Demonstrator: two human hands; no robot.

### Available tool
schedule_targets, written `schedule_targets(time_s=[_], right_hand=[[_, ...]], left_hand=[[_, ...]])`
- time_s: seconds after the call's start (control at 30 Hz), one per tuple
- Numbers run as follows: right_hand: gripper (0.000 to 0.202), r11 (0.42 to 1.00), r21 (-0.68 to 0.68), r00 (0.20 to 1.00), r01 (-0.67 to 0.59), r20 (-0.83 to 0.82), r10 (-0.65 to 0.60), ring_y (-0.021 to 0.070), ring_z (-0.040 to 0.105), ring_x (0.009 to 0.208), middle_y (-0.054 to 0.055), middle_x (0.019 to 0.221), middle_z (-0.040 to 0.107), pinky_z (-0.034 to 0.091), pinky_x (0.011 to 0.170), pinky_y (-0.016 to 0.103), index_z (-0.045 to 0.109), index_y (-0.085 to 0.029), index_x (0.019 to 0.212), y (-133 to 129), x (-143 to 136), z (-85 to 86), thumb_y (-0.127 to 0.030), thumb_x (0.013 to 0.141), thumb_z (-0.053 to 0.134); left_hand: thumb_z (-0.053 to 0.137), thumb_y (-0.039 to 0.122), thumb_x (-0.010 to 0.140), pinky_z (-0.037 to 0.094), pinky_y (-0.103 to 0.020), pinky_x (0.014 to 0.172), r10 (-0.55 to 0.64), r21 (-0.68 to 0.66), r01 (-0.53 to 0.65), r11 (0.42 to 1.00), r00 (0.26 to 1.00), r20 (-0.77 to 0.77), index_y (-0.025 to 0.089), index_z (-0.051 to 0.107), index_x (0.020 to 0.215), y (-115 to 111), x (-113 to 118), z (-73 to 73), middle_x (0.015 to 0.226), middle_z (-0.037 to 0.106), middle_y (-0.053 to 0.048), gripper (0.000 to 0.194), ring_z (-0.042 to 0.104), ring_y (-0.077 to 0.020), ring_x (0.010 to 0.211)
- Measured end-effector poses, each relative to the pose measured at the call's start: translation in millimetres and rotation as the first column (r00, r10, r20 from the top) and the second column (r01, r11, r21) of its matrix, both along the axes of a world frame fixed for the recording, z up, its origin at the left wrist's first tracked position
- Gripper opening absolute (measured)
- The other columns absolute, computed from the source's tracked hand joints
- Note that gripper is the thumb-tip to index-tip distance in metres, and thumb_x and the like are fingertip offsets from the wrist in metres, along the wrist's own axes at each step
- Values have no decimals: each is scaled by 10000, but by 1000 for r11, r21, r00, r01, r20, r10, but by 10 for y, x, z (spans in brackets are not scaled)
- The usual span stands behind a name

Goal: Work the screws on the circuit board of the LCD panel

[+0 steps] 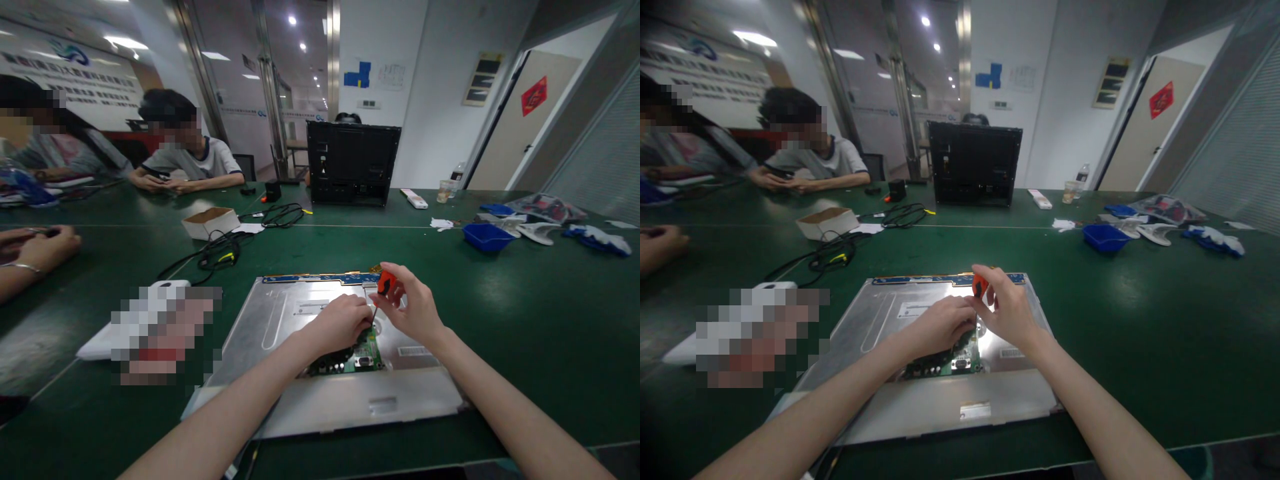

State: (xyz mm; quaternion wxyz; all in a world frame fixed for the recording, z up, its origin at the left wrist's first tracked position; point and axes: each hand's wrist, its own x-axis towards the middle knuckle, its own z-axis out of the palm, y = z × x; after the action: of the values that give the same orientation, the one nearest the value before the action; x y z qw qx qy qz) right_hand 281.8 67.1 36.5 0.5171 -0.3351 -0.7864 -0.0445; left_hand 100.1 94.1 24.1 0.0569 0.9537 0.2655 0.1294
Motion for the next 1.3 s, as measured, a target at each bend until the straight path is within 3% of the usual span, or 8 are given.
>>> schedule_targets(time_s=[0.13,0.37,0.5,0.63,0.77,0.93,1.1,1.3], right_hand=[[507,1000,11,1000,-20,8,20,97,539,546,-18,851,568,469,444,191,407,-298,1393,-4,8,13,-218,937,613],[513,986,66,988,155,-11,-155,182,641,774,51,1009,575,583,622,314,490,-337,1392,-43,-27,77,-191,918,620],[543,991,41,992,124,13,-124,207,677,817,83,1062,666,604,687,350,419,-275,1439,-73,-42,87,-156,922,539],[511,991,11,991,132,8,-132,212,693,786,107,1081,700,610,683,352,425,-229,1385,-60,-15,43,-232,901,590],[452,991,52,992,120,-51,-117,203,676,780,77,1022,659,598,634,326,473,-255,1298,-29,-3,35,-263,885,656],[390,992,60,994,107,-18,-107,194,656,840,61,1055,580,594,689,345,563,-312,1279,-57,-26,98,-157,922,543],[530,997,65,999,41,7,-42,226,654,929,73,1069,644,596,760,385,441,-290,1415,-110,-47,161,-124,916,506],[420,992,117,998,54,23,-57,231,647,892,68,1009,636,590,697,368,478,-274,1307,-72,-36,116,-184,909,572]], left_hand=[[599,86,885,470,-308,732,7,1,-7,1000,1000,3,154,663,807,-5,0,-1,894,707,-65,121,648,-215,836],[586,110,909,468,-307,721,31,10,-30,999,999,-22,156,656,799,-34,7,39,819,681,-58,138,635,-213,804],[592,116,907,465,-310,724,30,13,-30,999,999,-23,156,654,806,-32,13,44,815,674,-56,125,629,-212,791],[580,115,912,466,-311,730,27,-3,-27,1000,999,-35,153,666,832,-26,9,39,857,686,-64,124,634,-215,815],[580,110,916,465,-304,733,10,-15,-10,1000,1000,-16,154,668,845,-31,2,39,878,692,-63,122,636,-209,829],[583,110,918,446,-297,700,19,13,-18,1000,999,-35,155,646,805,-31,11,33,823,670,-54,138,628,-205,799],[568,123,935,428,-287,668,13,21,-12,1000,999,-39,158,634,800,-17,20,27,834,672,-52,154,624,-200,785],[574,86,917,455,-298,726,-14,-7,14,1000,1000,-5,141,656,855,0,14,-7,922,704,-69,116,647,-217,858]])
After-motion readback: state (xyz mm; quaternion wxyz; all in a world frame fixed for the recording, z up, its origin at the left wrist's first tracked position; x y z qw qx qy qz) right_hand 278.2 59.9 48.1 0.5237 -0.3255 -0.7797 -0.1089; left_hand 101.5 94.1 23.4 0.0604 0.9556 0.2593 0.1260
